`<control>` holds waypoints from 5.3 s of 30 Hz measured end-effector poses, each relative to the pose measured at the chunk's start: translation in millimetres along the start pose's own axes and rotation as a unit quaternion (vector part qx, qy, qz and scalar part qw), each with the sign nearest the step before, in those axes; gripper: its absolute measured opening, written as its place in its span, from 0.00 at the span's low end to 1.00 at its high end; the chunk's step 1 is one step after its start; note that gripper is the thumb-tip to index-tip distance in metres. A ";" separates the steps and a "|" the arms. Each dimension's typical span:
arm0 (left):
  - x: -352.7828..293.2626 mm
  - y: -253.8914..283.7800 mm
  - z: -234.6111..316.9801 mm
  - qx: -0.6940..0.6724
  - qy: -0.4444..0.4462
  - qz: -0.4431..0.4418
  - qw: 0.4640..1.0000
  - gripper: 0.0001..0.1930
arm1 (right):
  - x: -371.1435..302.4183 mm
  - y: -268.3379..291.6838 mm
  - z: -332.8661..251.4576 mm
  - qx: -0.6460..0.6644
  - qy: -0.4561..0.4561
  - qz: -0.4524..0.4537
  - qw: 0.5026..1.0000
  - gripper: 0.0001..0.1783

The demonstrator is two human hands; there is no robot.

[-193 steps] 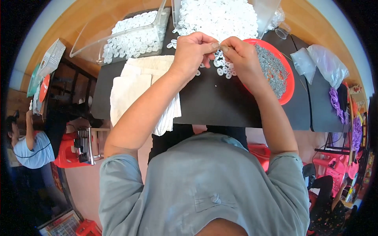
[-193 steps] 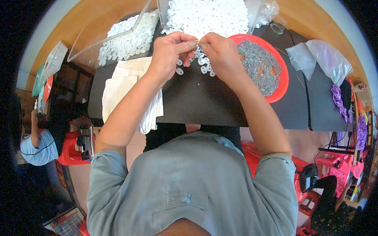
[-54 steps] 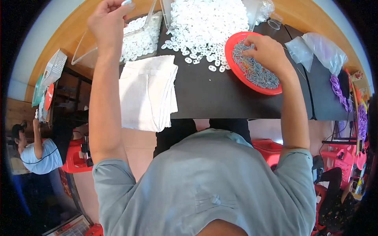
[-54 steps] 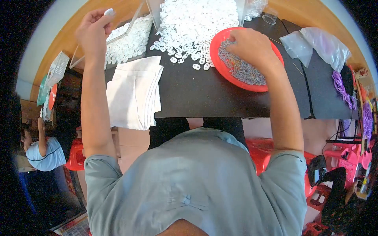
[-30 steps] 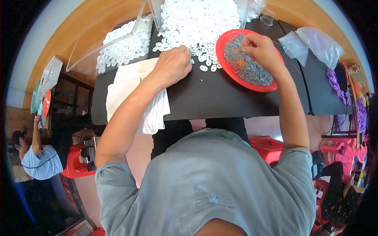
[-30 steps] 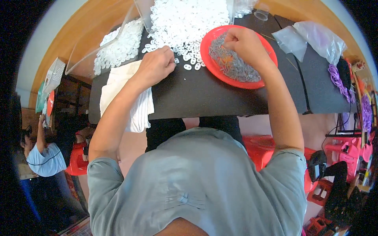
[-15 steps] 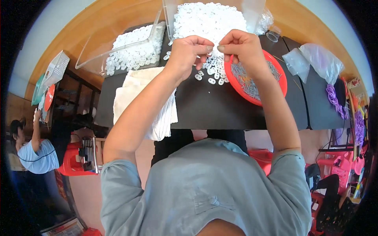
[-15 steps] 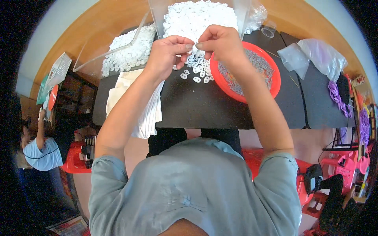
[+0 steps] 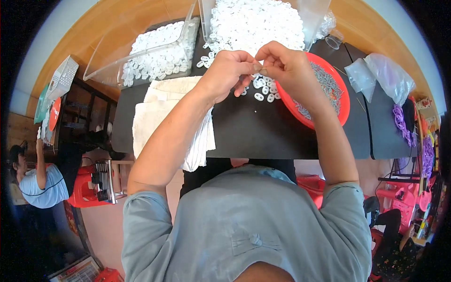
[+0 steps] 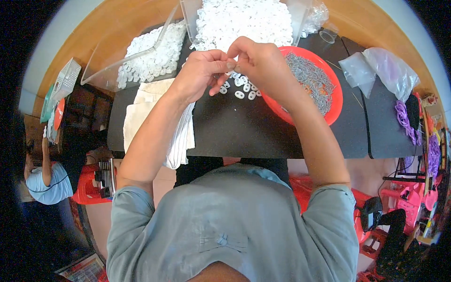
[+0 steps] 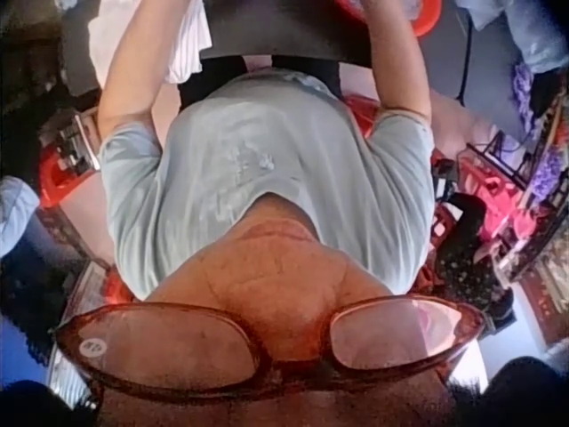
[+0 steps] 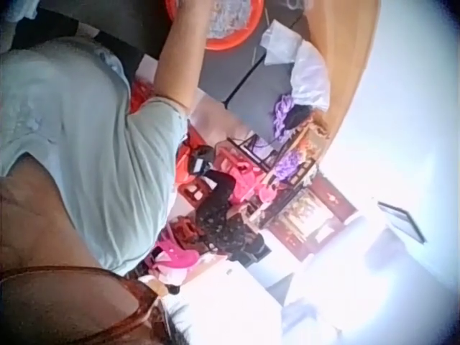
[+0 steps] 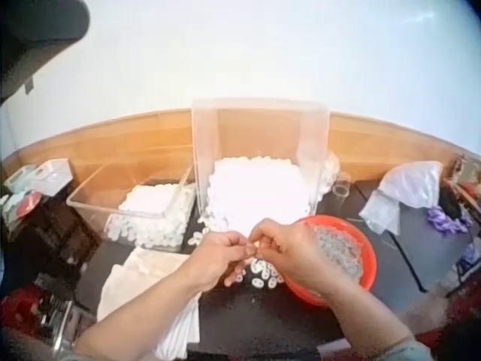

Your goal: Assembling small metal pins into white plastic circular rings at a workshop table.

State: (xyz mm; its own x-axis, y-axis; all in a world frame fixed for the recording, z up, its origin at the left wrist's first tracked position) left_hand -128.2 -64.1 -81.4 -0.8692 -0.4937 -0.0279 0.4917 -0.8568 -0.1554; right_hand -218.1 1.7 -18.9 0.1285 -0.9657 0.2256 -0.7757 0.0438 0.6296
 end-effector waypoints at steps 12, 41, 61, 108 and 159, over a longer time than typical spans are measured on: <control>-0.1 -2.0 -10.2 -0.126 0.010 -0.023 0.992 0.06 | -9.4 -1.2 -4.8 -0.090 0.093 0.073 0.989 0.04; 6.8 -3.7 -27.7 -0.326 0.000 -0.044 0.944 0.08 | -11.8 1.9 11.5 0.022 0.041 0.158 0.986 0.03; -1.8 -2.3 -10.2 -0.152 -0.033 0.016 0.988 0.06 | -10.8 1.7 32.5 0.188 -0.030 0.134 0.973 0.06; -7.8 2.9 1.7 -0.064 -0.076 0.081 0.992 0.06 | -14.9 -2.0 -18.5 -0.252 0.100 0.160 0.949 0.05; -4.5 48.0 7.2 -0.044 -0.106 0.128 0.985 0.08 | -6.9 -71.6 -15.1 -0.410 0.104 0.002 0.906 0.07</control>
State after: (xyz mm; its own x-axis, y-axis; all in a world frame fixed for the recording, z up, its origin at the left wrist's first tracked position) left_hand -100.3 -104.1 -81.7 -0.6819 -0.7201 0.1288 0.6788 -0.6885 -0.2554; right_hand -154.1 9.2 -54.3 0.3061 -0.8997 0.3112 -0.0668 0.3058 0.9498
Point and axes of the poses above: each hand's wrist, its own x-axis towards the middle knuckle, its own y-axis out of the back of the hand, z = x × y, the point moved 9 cm from there along x, towards the middle knuckle, and after that the axes turned 11 degrees about -z, right-handed, at the moved point
